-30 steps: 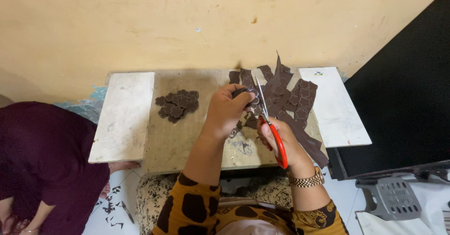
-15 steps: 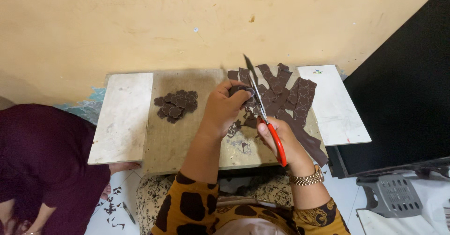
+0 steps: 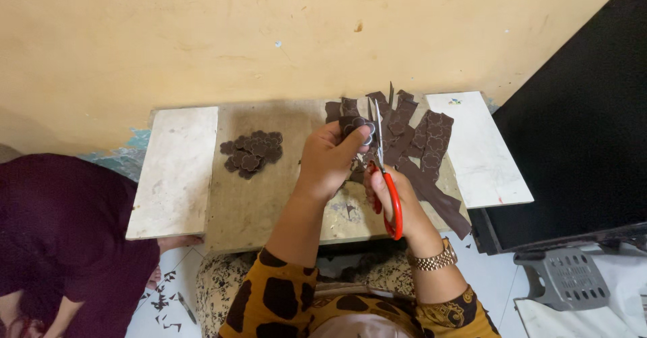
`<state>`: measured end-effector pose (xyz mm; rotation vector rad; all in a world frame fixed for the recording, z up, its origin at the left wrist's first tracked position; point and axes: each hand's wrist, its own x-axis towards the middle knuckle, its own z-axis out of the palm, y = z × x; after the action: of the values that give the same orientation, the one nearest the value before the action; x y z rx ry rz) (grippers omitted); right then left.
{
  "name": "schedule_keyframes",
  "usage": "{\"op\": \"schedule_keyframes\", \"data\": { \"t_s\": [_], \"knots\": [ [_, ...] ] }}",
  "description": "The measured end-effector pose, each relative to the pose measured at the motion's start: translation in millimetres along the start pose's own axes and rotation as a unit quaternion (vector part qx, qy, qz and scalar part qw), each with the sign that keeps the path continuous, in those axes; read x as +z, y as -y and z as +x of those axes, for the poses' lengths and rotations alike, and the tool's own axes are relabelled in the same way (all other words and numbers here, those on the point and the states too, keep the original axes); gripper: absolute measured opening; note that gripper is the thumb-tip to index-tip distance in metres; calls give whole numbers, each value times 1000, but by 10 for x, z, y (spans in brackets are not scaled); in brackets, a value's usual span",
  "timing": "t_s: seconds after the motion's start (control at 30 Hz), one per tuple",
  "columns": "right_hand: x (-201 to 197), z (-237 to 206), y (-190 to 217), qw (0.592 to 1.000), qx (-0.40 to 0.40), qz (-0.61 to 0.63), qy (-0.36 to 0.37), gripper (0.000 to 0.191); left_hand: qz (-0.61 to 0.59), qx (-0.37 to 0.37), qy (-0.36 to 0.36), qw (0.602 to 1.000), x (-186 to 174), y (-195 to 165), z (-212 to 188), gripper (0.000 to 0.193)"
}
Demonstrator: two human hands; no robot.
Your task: The person uses red-handled scissors to cut flower-shaped pieces from a strip of brown patterned material. They hold the strip with one hand and cut along the outlines with the other, placing the finished shapes into a growing pile on the table.
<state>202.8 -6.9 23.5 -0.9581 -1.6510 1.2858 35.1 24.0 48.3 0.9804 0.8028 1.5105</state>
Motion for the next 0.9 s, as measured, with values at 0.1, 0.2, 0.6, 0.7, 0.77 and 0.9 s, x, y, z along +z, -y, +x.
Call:
{"op": "schedule_keyframes", "data": {
  "t_s": [0.1, 0.2, 0.6, 0.7, 0.77, 0.9],
  "knots": [
    [11, -8, -13, 1000, 6, 0, -6, 56, 31, -8, -21, 999, -3, -15, -12, 18],
    [29, 3, -46, 1000, 22, 15, -7, 56, 21, 4, -24, 999, -8, -11, -21, 18],
    [-54, -13, -112, 994, 77, -81, -14, 58, 34, -13, -21, 999, -108, -36, -26, 16],
    [-53, 2, -152, 991, 64, -112, -17, 58, 48, -8, -31, 998, -141, -13, -3, 16],
    [-23, 13, -190, 993, 96, -59, -30, 57, 29, -20, -30, 999, -150, 27, 28, 16],
    [-13, 35, -223, 990, 131, -39, -34, 58, -16, -50, -32, 998, -175, 125, 67, 16]
  ]
}}
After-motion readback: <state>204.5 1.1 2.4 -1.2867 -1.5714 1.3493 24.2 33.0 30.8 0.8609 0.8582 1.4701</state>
